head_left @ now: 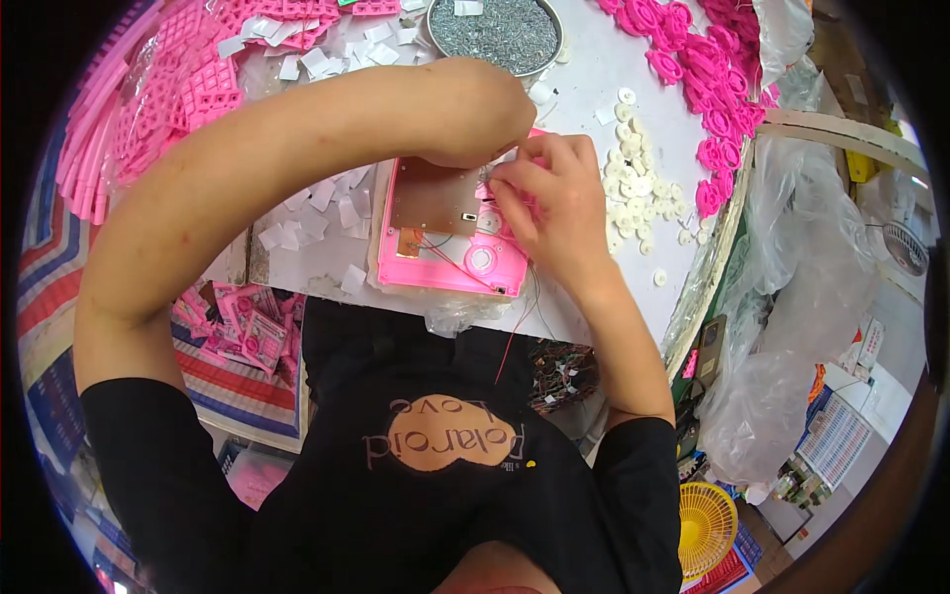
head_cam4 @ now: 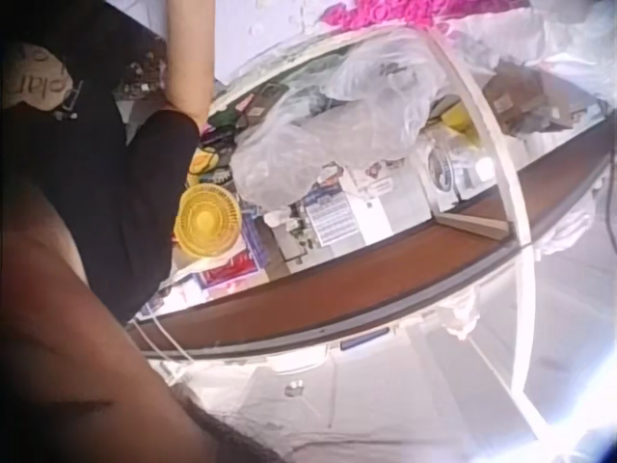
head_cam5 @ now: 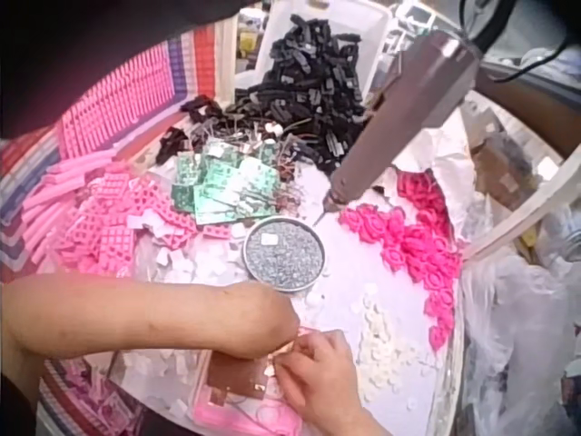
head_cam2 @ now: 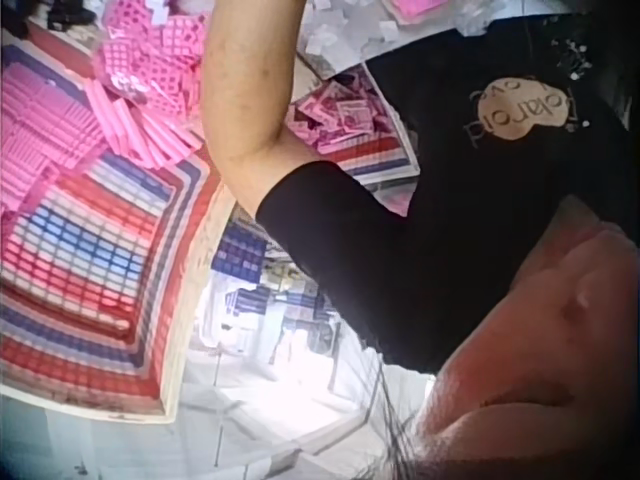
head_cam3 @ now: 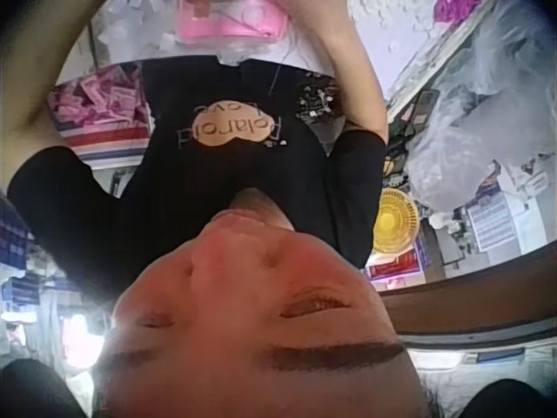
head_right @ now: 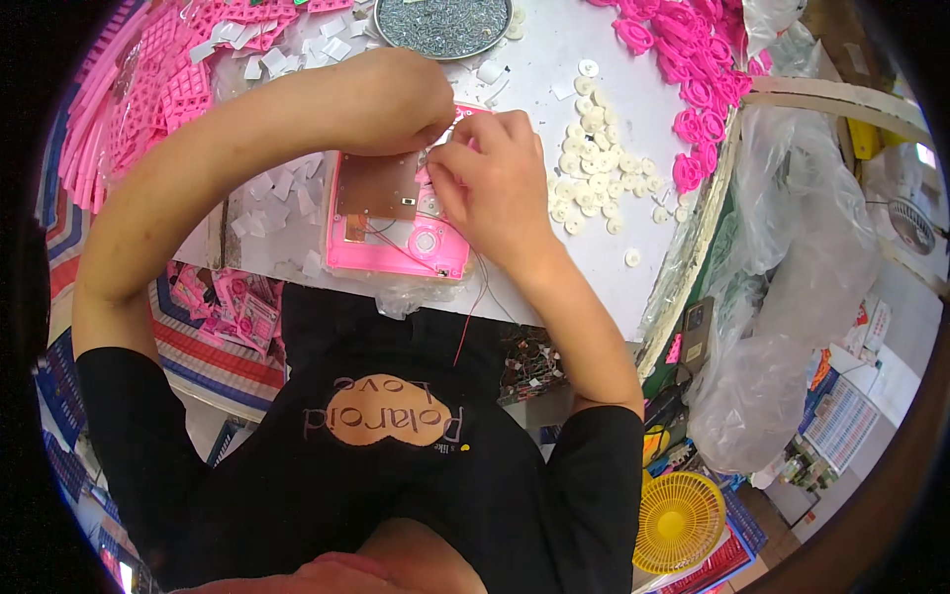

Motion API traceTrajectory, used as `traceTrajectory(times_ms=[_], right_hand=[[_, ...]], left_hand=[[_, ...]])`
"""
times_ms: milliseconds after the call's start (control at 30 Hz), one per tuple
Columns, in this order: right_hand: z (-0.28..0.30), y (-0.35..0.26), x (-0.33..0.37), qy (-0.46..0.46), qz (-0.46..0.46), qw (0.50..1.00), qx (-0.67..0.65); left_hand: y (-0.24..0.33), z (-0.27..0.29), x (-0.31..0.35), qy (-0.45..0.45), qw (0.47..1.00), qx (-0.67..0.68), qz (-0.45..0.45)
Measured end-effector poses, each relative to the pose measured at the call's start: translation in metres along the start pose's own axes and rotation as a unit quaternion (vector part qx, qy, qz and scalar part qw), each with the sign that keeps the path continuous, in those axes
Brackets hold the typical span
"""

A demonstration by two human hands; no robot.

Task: The recorder is assembling internal electronic components into a pink toy savings bank and using an electric screwdriver to secure parts.

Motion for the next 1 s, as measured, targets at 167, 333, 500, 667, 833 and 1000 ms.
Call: traceTrajectory(times_ms=[167, 333, 500, 667, 833, 1000], right_hand=[[0.005, -0.018, 0.003, -0.035, 0.132, 0.988, 0.075], [0.000, -0.026, 0.001, -0.113, 0.128, 0.979, 0.109], [0.006, -0.022, -0.008, -0.131, 0.120, 0.984, 0.032], [0.009, -0.014, 0.002, -0.065, 0.051, 0.996, -0.025], [-0.005, -0.028, 0.008, -0.056, 0.049, 0.993, 0.089], [-0.007, -0.028, 0.001, -0.122, 0.029, 0.984, 0.126]], left_hand=[[0.005, -0.004, 0.005, 0.036, 0.998, -0.038, -0.035], [0.014, -0.002, 0.013, 0.102, 0.989, -0.057, -0.088], [0.015, -0.007, 0.011, 0.089, 0.992, -0.051, -0.078], [0.012, -0.011, 0.007, 0.095, 0.992, -0.028, -0.075], [0.009, -0.011, 0.006, 0.091, 0.993, -0.004, -0.078], [-0.024, 0.015, 0.012, 0.209, 0.964, 0.162, -0.033]])
Point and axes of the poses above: each hand's wrist, its own x-axis away from the middle knuckle, its own z-axis out of the back of the hand, y = z × x, the point moved 7 cm from there along -x, towards the middle knuckle, and after that the axes turned 4 degrees about z, right-handed, at the moved point
